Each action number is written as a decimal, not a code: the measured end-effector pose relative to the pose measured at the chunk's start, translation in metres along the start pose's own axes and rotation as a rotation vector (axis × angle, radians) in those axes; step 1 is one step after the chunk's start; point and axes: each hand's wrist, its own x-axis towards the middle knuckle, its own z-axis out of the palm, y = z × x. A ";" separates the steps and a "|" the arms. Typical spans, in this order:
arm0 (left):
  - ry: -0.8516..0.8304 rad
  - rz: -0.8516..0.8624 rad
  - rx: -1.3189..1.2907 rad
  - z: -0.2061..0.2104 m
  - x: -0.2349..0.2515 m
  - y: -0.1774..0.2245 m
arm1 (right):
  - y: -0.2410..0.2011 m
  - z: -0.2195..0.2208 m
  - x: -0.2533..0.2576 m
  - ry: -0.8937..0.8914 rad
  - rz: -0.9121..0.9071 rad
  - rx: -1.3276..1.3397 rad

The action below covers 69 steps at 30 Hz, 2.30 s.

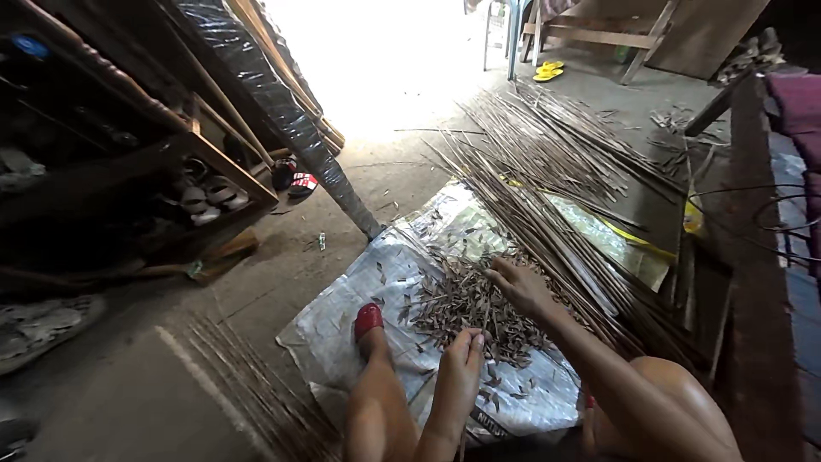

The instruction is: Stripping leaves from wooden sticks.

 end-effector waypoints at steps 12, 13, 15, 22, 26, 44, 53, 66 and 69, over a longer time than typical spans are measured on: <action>0.071 -0.024 0.050 -0.009 0.001 0.001 | 0.004 -0.009 -0.001 -0.159 -0.055 0.631; 0.072 -0.009 0.045 -0.008 0.001 0.001 | 0.003 -0.009 -0.002 -0.171 -0.076 0.549; 0.061 0.007 0.026 -0.005 0.001 -0.001 | 0.006 -0.009 -0.001 -0.171 -0.091 0.353; -0.070 -0.036 0.008 0.004 -0.004 0.002 | 0.009 -0.003 0.007 0.077 0.169 0.082; 0.026 -0.042 0.013 -0.005 0.002 0.004 | 0.009 -0.008 0.003 0.042 0.005 0.482; 0.019 -0.047 -0.028 -0.004 0.001 0.004 | 0.008 -0.005 0.003 0.071 0.068 0.411; 0.040 -0.010 -0.033 -0.004 0.003 0.005 | -0.005 0.000 -0.013 -0.210 -0.195 0.043; 0.055 -0.072 0.019 -0.012 0.003 0.009 | -0.008 0.002 -0.013 -0.227 -0.065 0.665; 0.064 -0.053 0.033 -0.011 0.002 0.009 | -0.012 0.005 -0.019 -0.294 -0.145 0.573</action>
